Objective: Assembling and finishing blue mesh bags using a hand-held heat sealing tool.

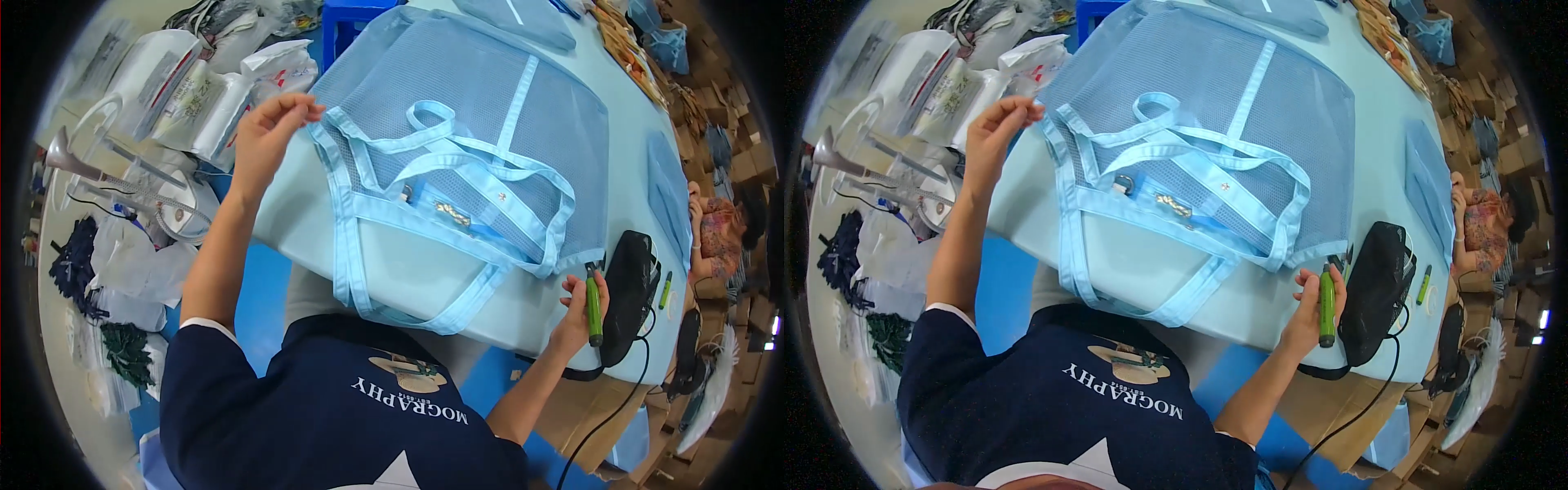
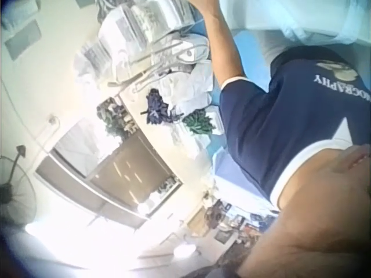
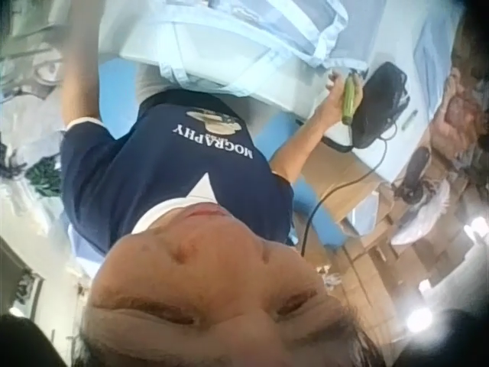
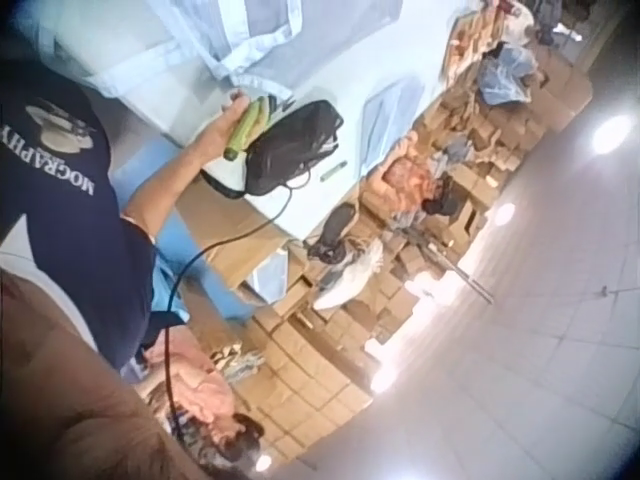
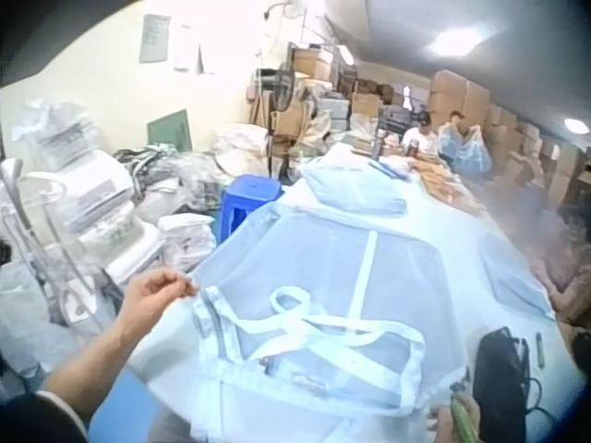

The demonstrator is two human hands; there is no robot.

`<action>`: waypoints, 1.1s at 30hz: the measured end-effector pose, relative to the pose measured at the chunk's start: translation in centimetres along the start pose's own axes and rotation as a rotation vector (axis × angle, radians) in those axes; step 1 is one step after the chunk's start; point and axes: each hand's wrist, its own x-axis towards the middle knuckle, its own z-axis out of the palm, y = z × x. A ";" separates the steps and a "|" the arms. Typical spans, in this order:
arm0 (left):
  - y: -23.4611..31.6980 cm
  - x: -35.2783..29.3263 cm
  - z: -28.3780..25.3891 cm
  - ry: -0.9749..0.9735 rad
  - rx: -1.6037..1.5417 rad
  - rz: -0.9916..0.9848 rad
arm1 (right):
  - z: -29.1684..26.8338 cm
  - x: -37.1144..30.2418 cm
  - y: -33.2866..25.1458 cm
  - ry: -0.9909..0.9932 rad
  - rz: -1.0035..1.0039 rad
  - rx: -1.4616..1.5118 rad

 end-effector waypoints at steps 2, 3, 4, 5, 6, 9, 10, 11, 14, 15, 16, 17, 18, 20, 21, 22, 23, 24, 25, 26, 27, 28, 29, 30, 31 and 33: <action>-0.5 -1.0 -0.4 -0.026 0.011 -0.002 | 1.3 0.8 -0.4 -0.002 0.029 -0.021; -0.6 -1.2 -0.3 -0.055 0.018 -0.001 | 1.7 1.4 -0.2 -0.004 0.013 -0.021; -0.6 -1.3 -0.3 -0.087 0.099 0.018 | 2.1 2.0 0.2 -0.002 0.009 -0.025; -0.5 -1.2 0.1 -0.077 0.086 0.031 | 2.4 2.6 0.3 0.002 0.003 -0.029; -0.1 -1.0 0.8 -0.096 0.235 0.039 | 2.6 2.7 0.0 0.015 0.029 -0.030; -0.1 -0.7 2.2 -0.150 0.482 0.075 | 3.1 2.0 1.2 -0.045 0.017 -0.043; -1.3 -0.7 2.7 -0.209 0.676 0.188 | 3.5 1.2 1.7 -0.029 0.004 -0.017; -2.1 -0.6 3.1 -0.263 0.874 0.299 | 4.0 0.4 1.9 -0.013 -0.008 0.010; -2.2 -0.3 4.5 -0.339 0.886 0.288 | 4.0 -1.4 2.0 0.044 -0.025 0.088; -2.4 -0.1 4.8 -0.363 0.877 0.328 | 3.6 -1.5 1.5 0.055 -0.028 0.085; -1.5 0.3 5.1 -0.372 0.869 0.333 | 3.3 -1.8 0.8 0.032 0.015 0.020; -0.2 1.0 5.5 -0.471 0.699 0.230 | 2.9 -2.1 0.2 0.010 0.059 -0.045; 0.9 1.7 6.1 -0.568 0.524 0.128 | 2.6 -1.9 -0.5 0.025 0.062 -0.051; 1.4 3.6 7.9 -0.634 0.470 -0.030 | 2.6 -0.6 -1.8 0.021 0.108 -0.081; 1.6 4.3 8.9 -0.686 0.425 -0.192 | 2.7 -0.1 -1.8 0.047 0.104 -0.087; 1.4 4.5 9.3 -0.708 0.414 -0.170 | 3.0 0.2 -1.5 0.010 0.141 -0.056; 0.7 5.3 9.9 -0.671 0.421 -0.184 | 3.2 0.8 -1.5 -0.005 0.172 -0.026; 0.1 5.9 10.4 -0.634 0.430 -0.203 | 3.9 1.3 -1.8 -0.012 0.233 -0.020; 0.3 6.2 10.9 -0.615 0.349 -0.256 | 4.6 1.5 -1.9 -0.012 0.297 -0.011; 0.8 6.0 10.9 -0.591 0.276 -0.318 | 5.1 1.7 -1.5 -0.020 0.312 0.110; 0.8 5.8 11.3 -0.579 0.160 -0.300 | 5.1 1.8 -1.1 -0.029 0.321 0.228; 1.0 5.4 11.5 -0.563 0.048 -0.289 | 4.7 1.6 -1.1 0.013 0.316 0.231; 1.3 4.7 11.6 -0.598 0.045 -0.273 | 4.3 1.5 -1.1 0.053 0.349 0.336; 1.8 3.8 11.5 -0.638 -0.104 -0.188 | 3.9 1.3 -0.9 0.087 0.379 0.443; 2.2 2.8 11.0 -0.669 -0.252 -0.110 | 3.4 1.1 -0.7 0.112 0.379 0.450; 3.6 0.5 9.5 -0.752 0.140 0.095 | 2.0 0.7 0.3 -0.015 0.460 0.561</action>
